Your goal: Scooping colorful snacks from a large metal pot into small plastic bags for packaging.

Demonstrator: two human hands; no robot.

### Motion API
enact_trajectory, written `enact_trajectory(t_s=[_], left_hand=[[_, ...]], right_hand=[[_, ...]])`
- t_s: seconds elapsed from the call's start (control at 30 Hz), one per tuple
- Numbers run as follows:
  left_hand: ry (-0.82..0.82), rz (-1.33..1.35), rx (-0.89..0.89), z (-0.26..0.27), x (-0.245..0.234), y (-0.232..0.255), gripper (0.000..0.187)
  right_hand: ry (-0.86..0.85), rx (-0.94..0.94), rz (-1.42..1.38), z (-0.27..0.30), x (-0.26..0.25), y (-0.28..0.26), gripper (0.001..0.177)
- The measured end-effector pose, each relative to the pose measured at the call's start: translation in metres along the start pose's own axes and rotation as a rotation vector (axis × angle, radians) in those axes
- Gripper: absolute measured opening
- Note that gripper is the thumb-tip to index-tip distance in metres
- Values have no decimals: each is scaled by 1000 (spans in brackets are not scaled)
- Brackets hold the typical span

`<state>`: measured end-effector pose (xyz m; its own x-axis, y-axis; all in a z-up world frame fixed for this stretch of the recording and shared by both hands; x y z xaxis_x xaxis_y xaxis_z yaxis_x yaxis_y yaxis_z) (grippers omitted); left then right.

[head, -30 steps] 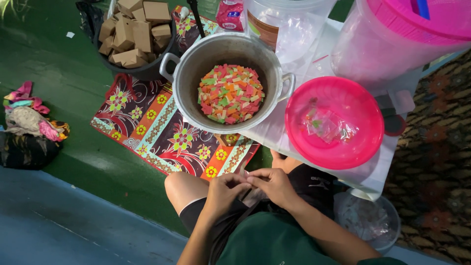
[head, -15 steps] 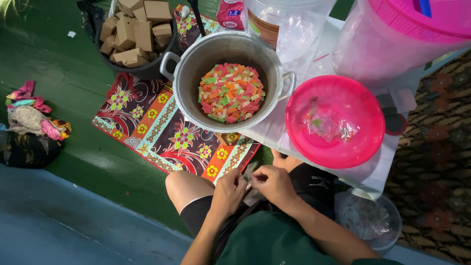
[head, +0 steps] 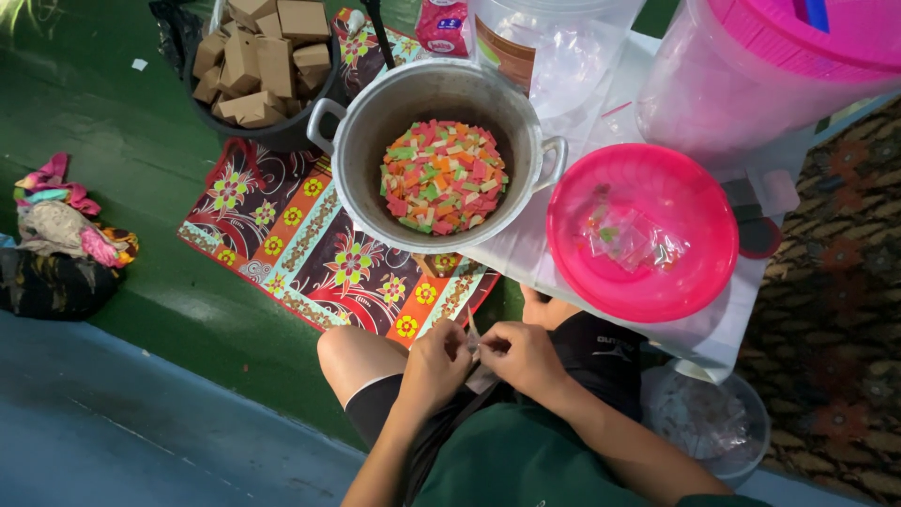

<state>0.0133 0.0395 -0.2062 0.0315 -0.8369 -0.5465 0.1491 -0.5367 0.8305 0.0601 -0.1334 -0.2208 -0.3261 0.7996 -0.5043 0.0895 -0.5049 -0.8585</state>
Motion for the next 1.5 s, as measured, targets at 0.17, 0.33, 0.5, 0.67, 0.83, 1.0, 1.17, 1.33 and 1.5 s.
enact_trajectory(t_s=[0.17, 0.33, 0.5, 0.67, 0.83, 1.0, 1.17, 1.33, 1.5], left_hand=[[97, 15, 11, -1, 3, -2, 9], [138, 236, -89, -1, -18, 21, 11], [-6, 441, -112, 1, -24, 19, 20], [4, 489, -152, -4, -31, 6, 21], [61, 609, -159, -3, -39, 11, 23], [100, 659, -128, 0, -43, 0, 22], [43, 643, -136, 2, -38, -4, 24], [-18, 529, -123, 6, -33, -7, 20], [-72, 413, -97, 12, -30, -5, 23]], right_hand=[[1, 18, -70, -3, -5, -7, 19], [-227, 317, -562, -5, -7, 13, 88], [-400, 649, -1092, -2, -10, 2, 37], [-142, 535, -1007, -7, -3, 24, 24], [-69, 464, -881, -7, -24, -1, 25], [42, 392, -941, -18, -55, -32, 21], [257, 191, -840, -45, -114, -81, 17], [359, -38, -755, -89, -148, -110, 17], [280, -443, 73, -152, -133, -111, 11]])
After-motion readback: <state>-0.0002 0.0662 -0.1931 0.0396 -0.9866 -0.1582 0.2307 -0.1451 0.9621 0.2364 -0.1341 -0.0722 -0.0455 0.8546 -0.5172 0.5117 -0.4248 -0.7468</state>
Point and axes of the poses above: each hand's wrist, its own z-axis away from the middle knuckle, its own x-axis out of the palm, y = z × x, the point moved 1 cm from there along -z, towards the middle knuckle, and after that the axes turned 4 degrees about x, right-handed, at the moved point
